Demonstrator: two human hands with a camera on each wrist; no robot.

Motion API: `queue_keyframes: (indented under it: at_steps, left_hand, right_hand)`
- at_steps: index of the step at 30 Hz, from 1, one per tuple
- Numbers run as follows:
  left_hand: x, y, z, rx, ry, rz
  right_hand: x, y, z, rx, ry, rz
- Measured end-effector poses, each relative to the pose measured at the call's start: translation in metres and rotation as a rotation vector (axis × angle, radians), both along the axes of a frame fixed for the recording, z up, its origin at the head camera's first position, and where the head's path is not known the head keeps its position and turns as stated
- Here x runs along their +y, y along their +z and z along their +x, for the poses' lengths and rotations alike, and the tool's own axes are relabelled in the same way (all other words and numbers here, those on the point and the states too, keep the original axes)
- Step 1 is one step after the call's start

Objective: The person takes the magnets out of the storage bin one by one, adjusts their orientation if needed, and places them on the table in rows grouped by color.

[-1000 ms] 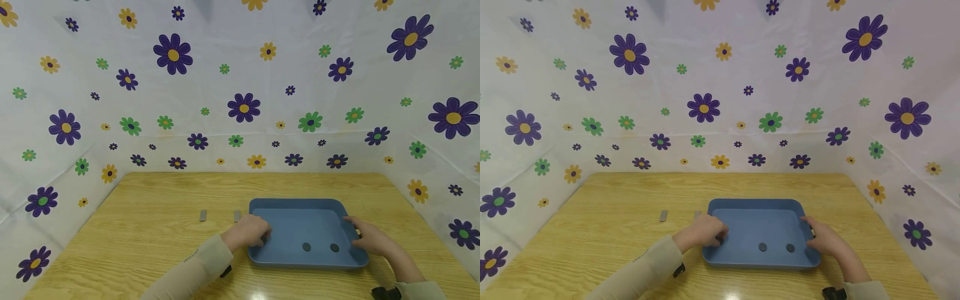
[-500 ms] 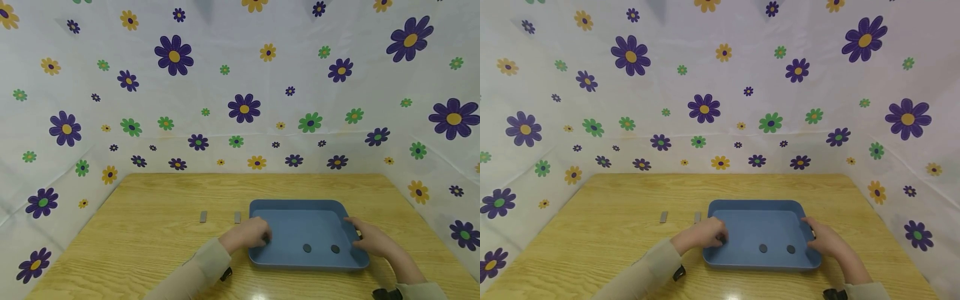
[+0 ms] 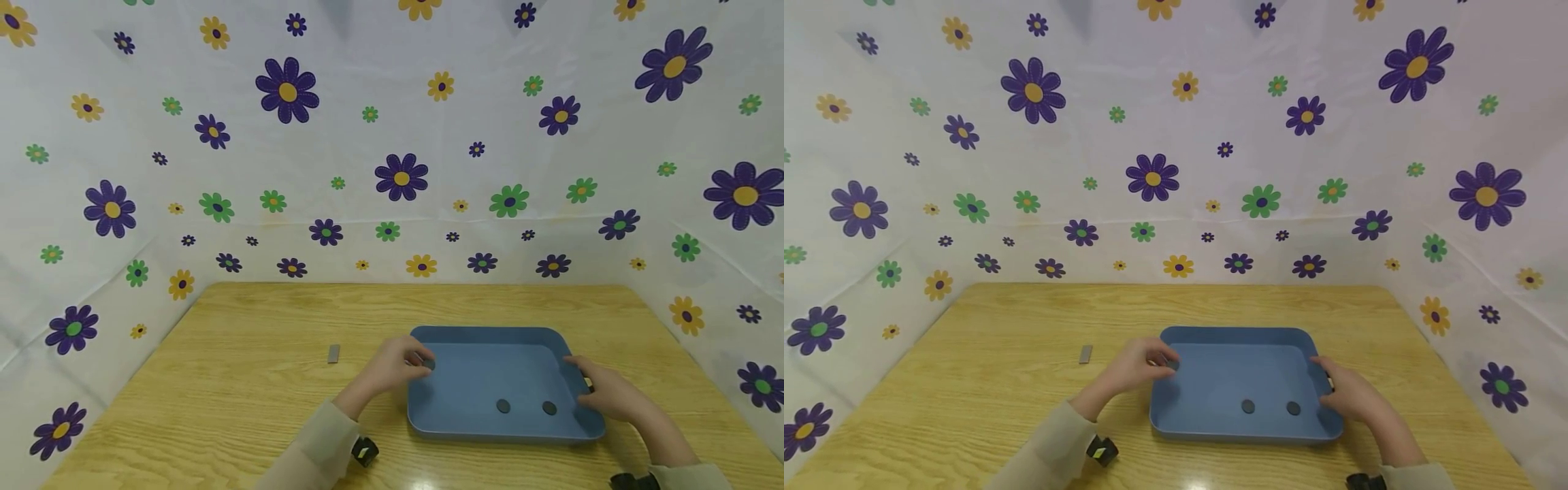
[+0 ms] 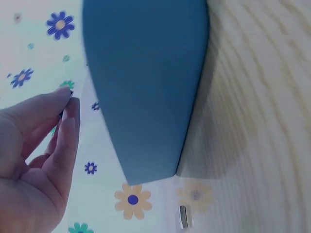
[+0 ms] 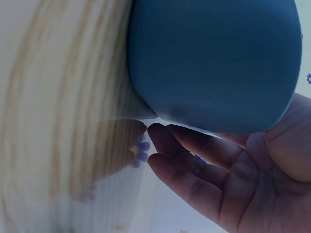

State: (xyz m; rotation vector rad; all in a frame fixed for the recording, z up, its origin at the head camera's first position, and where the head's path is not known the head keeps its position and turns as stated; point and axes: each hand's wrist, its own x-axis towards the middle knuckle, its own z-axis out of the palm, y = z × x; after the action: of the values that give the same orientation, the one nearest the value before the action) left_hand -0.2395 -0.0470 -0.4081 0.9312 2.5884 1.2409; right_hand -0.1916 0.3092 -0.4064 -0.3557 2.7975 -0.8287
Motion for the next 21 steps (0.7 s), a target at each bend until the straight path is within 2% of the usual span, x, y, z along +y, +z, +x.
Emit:
queue_keyframes:
  at_steps: [3, 7, 14, 21]
  left_hand:
    - [-0.008, -0.001, 0.001, -0.031, 0.05, 0.073]
    - [-0.02, -0.005, 0.002, -0.071, 0.076, 0.124]
    - [-0.041, -0.009, 0.003, -0.128, 0.133, 0.11]
    - [-0.055, -0.011, 0.004, -0.161, 0.125, 0.089]
  right_hand:
    - [0.0, 0.0, 0.0, -0.006, 0.0, -0.001]
    - [-0.001, -0.001, 0.0, -0.013, -0.011, 0.0]
    - [0.001, -0.001, -0.001, 0.0, -0.005, 0.01]
    - [0.001, -0.001, -0.001, 0.002, -0.008, 0.015]
